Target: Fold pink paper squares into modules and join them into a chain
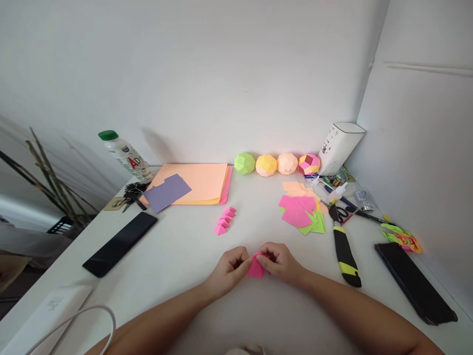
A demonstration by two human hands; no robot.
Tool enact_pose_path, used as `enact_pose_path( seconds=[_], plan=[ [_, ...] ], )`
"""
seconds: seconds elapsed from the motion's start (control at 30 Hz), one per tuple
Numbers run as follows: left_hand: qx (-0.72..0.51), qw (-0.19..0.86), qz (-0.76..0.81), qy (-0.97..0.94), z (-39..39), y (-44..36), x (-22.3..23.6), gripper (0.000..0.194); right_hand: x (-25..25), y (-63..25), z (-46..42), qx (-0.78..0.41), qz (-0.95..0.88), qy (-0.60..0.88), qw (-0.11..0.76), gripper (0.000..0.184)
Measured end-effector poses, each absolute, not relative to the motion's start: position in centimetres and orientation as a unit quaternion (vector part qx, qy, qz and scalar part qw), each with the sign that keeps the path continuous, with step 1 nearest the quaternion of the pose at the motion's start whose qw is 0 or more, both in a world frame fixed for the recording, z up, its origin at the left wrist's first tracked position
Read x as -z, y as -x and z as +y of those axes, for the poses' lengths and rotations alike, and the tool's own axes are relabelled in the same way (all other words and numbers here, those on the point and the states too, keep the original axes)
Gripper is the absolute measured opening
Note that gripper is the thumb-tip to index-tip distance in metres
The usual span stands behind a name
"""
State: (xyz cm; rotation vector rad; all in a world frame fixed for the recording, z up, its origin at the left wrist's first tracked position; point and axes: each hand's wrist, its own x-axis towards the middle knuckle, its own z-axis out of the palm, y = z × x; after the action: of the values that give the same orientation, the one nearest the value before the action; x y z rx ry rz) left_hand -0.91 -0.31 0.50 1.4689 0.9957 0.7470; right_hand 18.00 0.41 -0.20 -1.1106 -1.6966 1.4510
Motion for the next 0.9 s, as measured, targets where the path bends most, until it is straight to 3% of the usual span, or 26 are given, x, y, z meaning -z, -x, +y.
enact_pose_path(
  seconds=[0.17,0.43,0.6,0.9],
  plan=[
    [-0.330,0.558,0.423,-0.633,-0.2,0.7,-0.8,0.031,0.2,-18.1,0.5,-0.557,-0.650,0.409,0.316,0.025],
    [-0.370,0.671,0.436,-0.472,0.1,0.8,0.1,0.029,0.2,-18.2,0.5,-0.606,-0.592,0.415,0.332,0.022],
    [-0.336,0.664,0.412,-0.526,0.0,0.9,-0.7,0.028,0.1,-18.2,0.6,-0.611,-0.586,0.408,0.342,0.023],
    [-0.411,0.673,0.407,-0.461,0.1,0.6,0.5,0.034,-0.2,-18.2,0.7,-0.633,-0.565,0.403,0.342,0.026]
  ],
)
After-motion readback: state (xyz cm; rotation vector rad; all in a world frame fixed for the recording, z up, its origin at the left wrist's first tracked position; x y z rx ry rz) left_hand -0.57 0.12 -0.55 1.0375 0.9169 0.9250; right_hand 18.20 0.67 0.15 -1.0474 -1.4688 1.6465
